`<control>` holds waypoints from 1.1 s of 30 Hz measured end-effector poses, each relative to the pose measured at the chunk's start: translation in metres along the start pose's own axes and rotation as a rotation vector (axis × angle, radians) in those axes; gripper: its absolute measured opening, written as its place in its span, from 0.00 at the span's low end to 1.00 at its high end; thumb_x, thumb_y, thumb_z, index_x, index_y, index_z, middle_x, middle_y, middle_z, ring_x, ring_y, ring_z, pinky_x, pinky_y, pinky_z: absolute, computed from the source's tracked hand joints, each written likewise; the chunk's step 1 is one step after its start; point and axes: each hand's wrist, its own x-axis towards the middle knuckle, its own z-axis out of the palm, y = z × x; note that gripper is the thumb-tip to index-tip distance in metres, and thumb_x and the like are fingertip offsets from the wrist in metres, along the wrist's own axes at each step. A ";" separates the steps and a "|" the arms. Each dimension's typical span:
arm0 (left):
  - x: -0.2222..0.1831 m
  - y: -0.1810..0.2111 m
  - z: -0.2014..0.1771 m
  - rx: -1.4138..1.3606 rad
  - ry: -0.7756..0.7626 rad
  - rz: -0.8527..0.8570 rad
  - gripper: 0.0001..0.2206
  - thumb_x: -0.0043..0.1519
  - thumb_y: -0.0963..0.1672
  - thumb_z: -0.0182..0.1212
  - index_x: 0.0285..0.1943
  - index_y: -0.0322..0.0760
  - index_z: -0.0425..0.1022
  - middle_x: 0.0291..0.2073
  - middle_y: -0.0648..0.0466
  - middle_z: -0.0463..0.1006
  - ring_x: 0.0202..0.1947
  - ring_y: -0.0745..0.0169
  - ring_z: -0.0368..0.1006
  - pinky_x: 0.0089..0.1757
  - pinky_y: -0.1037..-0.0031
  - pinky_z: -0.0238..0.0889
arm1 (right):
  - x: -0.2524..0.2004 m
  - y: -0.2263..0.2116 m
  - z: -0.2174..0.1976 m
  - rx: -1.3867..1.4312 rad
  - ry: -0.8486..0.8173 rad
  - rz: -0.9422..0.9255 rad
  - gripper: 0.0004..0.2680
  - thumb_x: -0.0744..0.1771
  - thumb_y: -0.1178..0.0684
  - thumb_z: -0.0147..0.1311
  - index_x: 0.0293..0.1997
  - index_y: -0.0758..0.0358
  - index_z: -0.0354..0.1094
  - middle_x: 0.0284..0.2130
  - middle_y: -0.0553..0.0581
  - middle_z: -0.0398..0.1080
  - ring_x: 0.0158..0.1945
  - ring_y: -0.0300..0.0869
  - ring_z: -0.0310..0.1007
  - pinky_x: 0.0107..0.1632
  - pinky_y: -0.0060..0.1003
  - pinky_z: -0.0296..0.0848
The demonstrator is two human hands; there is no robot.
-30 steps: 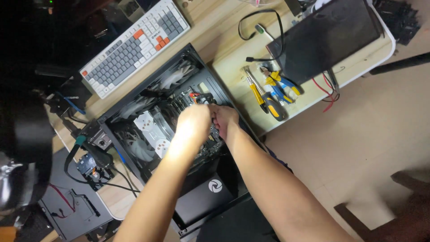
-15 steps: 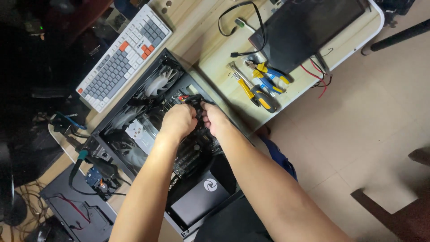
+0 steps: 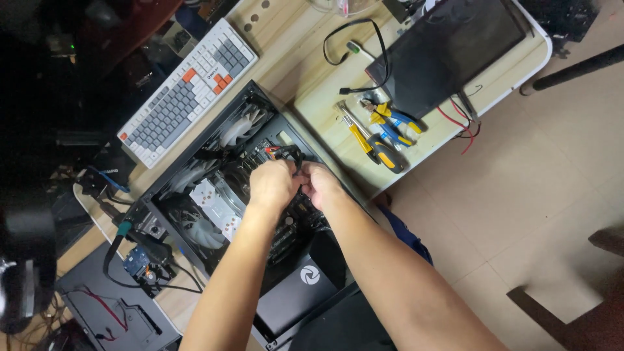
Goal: Connecting the front panel header cables including power, reset, and LED wires to the motherboard pins inside a computer case.
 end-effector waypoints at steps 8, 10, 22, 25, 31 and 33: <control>0.010 -0.011 0.041 -0.063 0.040 -0.083 0.11 0.66 0.51 0.62 0.49 0.54 0.90 0.34 0.46 0.88 0.45 0.42 0.87 0.47 0.55 0.81 | -0.020 -0.011 0.005 0.195 0.020 0.034 0.05 0.67 0.49 0.63 0.43 0.52 0.77 0.33 0.48 0.80 0.26 0.36 0.78 0.26 0.25 0.69; 0.007 -0.005 0.044 -0.067 0.037 -0.123 0.10 0.64 0.51 0.63 0.46 0.57 0.90 0.33 0.48 0.88 0.44 0.43 0.87 0.47 0.55 0.81 | -0.019 -0.011 0.004 0.216 0.025 0.038 0.06 0.67 0.47 0.65 0.42 0.53 0.76 0.32 0.49 0.81 0.25 0.36 0.79 0.26 0.25 0.70; 0.014 -0.020 0.073 -0.015 0.224 0.086 0.11 0.65 0.44 0.57 0.36 0.43 0.87 0.28 0.48 0.84 0.39 0.41 0.85 0.41 0.58 0.79 | -0.018 -0.014 0.001 -0.206 0.021 -0.011 0.12 0.66 0.37 0.64 0.33 0.52 0.76 0.21 0.45 0.67 0.16 0.33 0.57 0.23 0.29 0.55; 0.015 -0.023 0.081 0.029 0.277 0.140 0.12 0.65 0.42 0.56 0.36 0.43 0.87 0.30 0.47 0.85 0.40 0.42 0.85 0.41 0.59 0.79 | -0.039 -0.024 0.005 -0.166 -0.002 0.020 0.11 0.67 0.39 0.62 0.31 0.52 0.71 0.17 0.39 0.55 0.14 0.29 0.49 0.23 0.24 0.51; 0.023 -0.033 0.105 0.122 0.335 0.174 0.12 0.65 0.42 0.54 0.37 0.45 0.86 0.31 0.51 0.84 0.38 0.47 0.84 0.39 0.63 0.79 | -0.028 -0.021 0.011 -0.118 0.013 0.039 0.10 0.66 0.44 0.61 0.28 0.54 0.70 0.14 0.38 0.51 0.12 0.28 0.46 0.21 0.24 0.49; 0.028 -0.031 0.112 0.159 0.374 0.175 0.11 0.66 0.41 0.55 0.40 0.42 0.87 0.31 0.50 0.84 0.39 0.46 0.85 0.40 0.63 0.79 | -0.028 -0.024 0.012 -0.075 0.030 0.044 0.09 0.65 0.47 0.61 0.25 0.54 0.68 0.14 0.38 0.47 0.12 0.28 0.43 0.20 0.25 0.48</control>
